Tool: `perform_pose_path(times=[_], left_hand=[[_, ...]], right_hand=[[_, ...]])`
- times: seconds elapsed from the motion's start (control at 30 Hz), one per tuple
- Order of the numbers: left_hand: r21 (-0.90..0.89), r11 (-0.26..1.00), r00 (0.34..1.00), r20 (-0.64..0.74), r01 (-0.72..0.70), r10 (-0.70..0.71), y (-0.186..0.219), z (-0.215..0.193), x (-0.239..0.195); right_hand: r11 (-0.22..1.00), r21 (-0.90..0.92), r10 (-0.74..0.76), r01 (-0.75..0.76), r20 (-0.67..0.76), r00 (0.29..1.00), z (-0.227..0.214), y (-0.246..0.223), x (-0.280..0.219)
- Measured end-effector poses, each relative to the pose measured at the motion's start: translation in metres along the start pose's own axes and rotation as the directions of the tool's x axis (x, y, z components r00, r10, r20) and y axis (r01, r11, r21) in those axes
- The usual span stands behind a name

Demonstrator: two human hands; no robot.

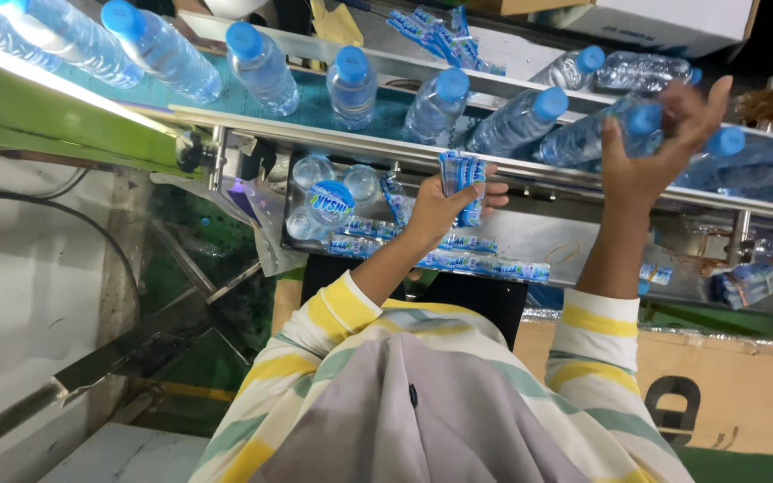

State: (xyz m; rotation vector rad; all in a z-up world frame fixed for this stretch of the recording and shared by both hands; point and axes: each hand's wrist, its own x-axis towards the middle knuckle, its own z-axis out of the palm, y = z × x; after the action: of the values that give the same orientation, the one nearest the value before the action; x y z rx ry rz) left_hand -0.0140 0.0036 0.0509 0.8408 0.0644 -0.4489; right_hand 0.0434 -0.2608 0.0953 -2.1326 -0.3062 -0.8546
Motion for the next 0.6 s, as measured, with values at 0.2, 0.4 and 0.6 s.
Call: perform_pose_path(times=[0.2,0.4,0.6], left_hand=[[-0.041,0.998,0.999,0.002,-0.046,0.046,-0.018,0.004,0.009],[0.013,0.996,0.99,-0.108,-0.093,0.094,-0.022,0.009,0.013],[0.132,0.991,0.978,-0.21,0.021,0.007,-0.033,0.032,0.01]], right_hand=[[0.939,-0.185,0.3,-0.289,0.031,0.953,-0.012,0.036,-0.037],[0.966,-0.257,-0.037,-0.03,-0.251,0.967,-0.014,-0.01,-0.048],[0.677,0.507,0.463,-0.533,0.27,0.844,0.037,-0.065,-0.101]])
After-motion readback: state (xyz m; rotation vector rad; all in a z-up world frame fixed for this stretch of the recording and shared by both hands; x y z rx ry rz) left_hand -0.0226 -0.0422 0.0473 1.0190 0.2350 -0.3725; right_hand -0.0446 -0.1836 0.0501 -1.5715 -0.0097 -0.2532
